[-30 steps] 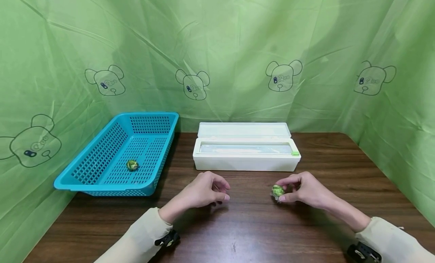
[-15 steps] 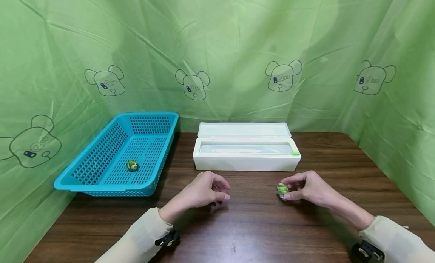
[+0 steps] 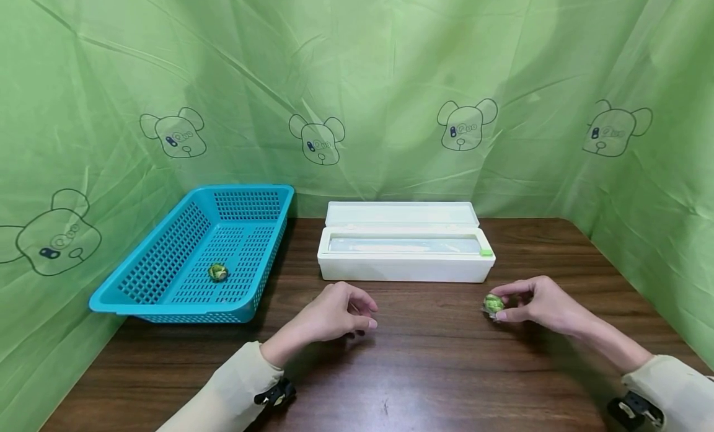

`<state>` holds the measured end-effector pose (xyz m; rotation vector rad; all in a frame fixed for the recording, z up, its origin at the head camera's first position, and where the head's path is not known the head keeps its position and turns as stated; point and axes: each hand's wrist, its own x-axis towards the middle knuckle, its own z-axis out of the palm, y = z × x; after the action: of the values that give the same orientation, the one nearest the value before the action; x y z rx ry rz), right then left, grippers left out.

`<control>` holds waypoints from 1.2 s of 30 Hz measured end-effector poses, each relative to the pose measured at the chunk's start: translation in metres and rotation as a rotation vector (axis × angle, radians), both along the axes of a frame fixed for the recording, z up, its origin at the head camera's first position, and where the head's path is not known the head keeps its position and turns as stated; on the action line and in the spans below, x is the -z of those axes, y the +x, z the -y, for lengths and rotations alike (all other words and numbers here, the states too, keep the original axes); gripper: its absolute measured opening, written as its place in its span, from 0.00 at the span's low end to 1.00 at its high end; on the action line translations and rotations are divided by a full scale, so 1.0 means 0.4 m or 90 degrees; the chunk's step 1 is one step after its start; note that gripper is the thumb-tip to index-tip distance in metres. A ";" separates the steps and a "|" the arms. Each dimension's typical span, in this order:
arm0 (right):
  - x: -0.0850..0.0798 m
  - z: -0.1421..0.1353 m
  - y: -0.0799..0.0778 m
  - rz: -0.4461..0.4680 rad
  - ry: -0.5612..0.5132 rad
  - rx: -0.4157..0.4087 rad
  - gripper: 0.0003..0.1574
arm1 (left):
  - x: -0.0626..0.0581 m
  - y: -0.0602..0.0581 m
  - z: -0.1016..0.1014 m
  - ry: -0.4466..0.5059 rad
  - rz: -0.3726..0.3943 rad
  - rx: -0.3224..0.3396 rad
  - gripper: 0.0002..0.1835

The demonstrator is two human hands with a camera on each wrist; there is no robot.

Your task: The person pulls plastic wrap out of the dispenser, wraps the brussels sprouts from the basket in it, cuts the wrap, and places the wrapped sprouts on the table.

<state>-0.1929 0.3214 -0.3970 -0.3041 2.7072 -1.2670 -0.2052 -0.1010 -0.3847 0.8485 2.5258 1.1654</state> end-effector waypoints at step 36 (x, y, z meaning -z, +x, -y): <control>0.029 -0.183 -0.060 -0.013 0.034 -0.013 0.31 | 0.001 -0.001 -0.004 -0.007 0.004 -0.007 0.09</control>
<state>-0.2170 0.3946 -0.4086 -0.3391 2.7419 -1.1900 -0.2055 -0.0992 -0.3849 0.8278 2.5328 1.1552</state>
